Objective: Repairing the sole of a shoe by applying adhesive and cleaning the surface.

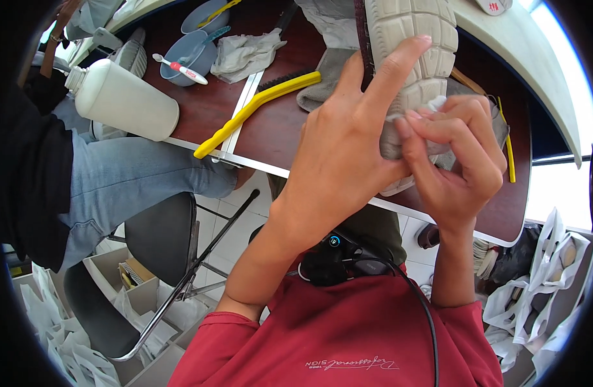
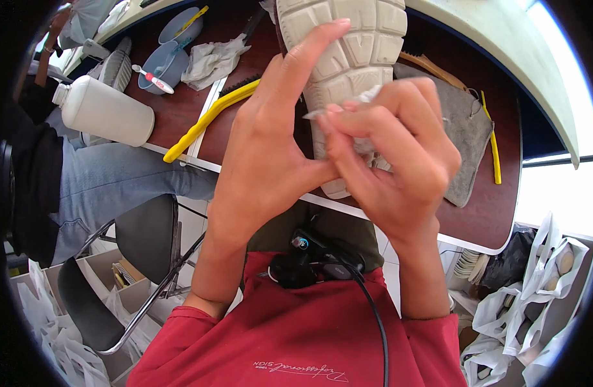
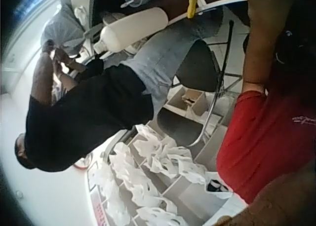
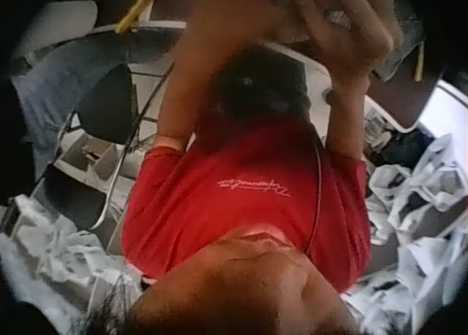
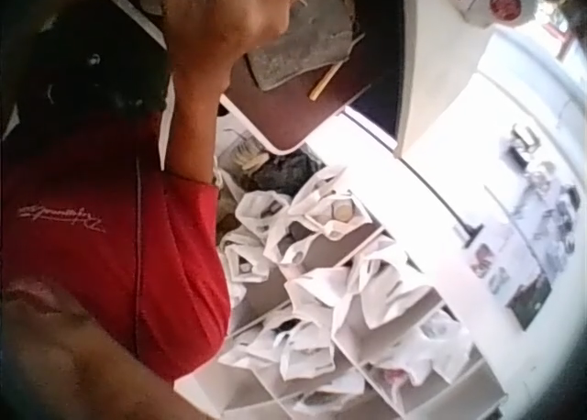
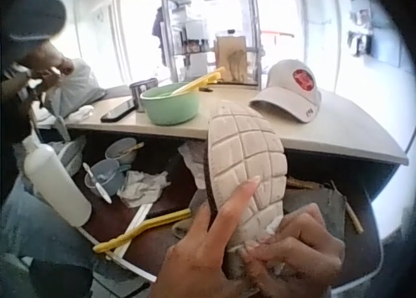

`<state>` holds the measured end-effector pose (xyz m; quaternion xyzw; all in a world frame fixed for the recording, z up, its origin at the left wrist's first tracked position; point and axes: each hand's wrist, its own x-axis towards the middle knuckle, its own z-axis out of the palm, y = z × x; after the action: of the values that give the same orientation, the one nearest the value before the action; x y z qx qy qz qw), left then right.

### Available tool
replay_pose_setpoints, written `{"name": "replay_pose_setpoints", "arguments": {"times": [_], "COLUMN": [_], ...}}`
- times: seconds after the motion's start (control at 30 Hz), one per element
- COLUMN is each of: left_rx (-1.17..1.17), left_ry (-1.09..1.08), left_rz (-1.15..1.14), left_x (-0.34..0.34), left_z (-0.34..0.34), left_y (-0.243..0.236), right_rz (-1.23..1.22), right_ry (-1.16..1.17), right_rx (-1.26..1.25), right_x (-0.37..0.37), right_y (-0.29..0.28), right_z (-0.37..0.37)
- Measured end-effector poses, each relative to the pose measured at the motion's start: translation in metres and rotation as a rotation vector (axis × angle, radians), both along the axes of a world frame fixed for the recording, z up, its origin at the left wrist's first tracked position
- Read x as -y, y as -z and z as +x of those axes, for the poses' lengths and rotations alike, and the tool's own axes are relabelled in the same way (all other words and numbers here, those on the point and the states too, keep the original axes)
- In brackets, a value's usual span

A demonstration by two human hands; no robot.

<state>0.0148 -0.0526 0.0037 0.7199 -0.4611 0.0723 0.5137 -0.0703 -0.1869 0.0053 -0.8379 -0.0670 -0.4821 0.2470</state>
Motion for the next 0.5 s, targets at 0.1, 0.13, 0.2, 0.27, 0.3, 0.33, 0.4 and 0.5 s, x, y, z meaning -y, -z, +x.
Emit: {"name": "replay_pose_setpoints", "arguments": {"times": [0.1,0.13,0.2,0.27,0.3,0.33,0.4,0.5], "left_rx": [-0.002,0.0,-0.003,-0.01,-0.011,-0.009,-0.047,0.024], "left_ry": [-0.016,-0.014,-0.054,-0.027,-0.016,-0.018,-0.022,-0.045], "left_rz": [0.016,0.013,0.048,0.026,-0.002,-0.006,0.048,-0.009], "left_x": [-0.001,0.0,0.001,-0.001,0.0,-0.001,-0.001,0.001], "left_z": [-0.003,-0.004,-0.005,-0.005,-0.004,-0.004,-0.007,-0.003], "left_y": [-0.002,-0.003,-0.002,0.0,-0.001,-0.002,-0.004,-0.002], "right_rz": [-0.014,-0.016,-0.049,-0.047,-0.051,-0.031,0.006,-0.035], "right_ry": [0.023,0.044,0.024,-0.011,-0.014,-0.005,0.021,0.018], "right_rx": [0.053,0.053,0.048,0.008,0.01,-0.003,-0.013,-0.018], "right_x": [0.004,0.004,-0.003,-0.003,0.002,0.009,0.011,0.002], "right_y": [0.001,0.0,-0.003,-0.002,-0.003,-0.003,-0.002,-0.007], "right_z": [-0.002,-0.003,0.001,0.002,-0.001,-0.004,-0.007,-0.003]}}
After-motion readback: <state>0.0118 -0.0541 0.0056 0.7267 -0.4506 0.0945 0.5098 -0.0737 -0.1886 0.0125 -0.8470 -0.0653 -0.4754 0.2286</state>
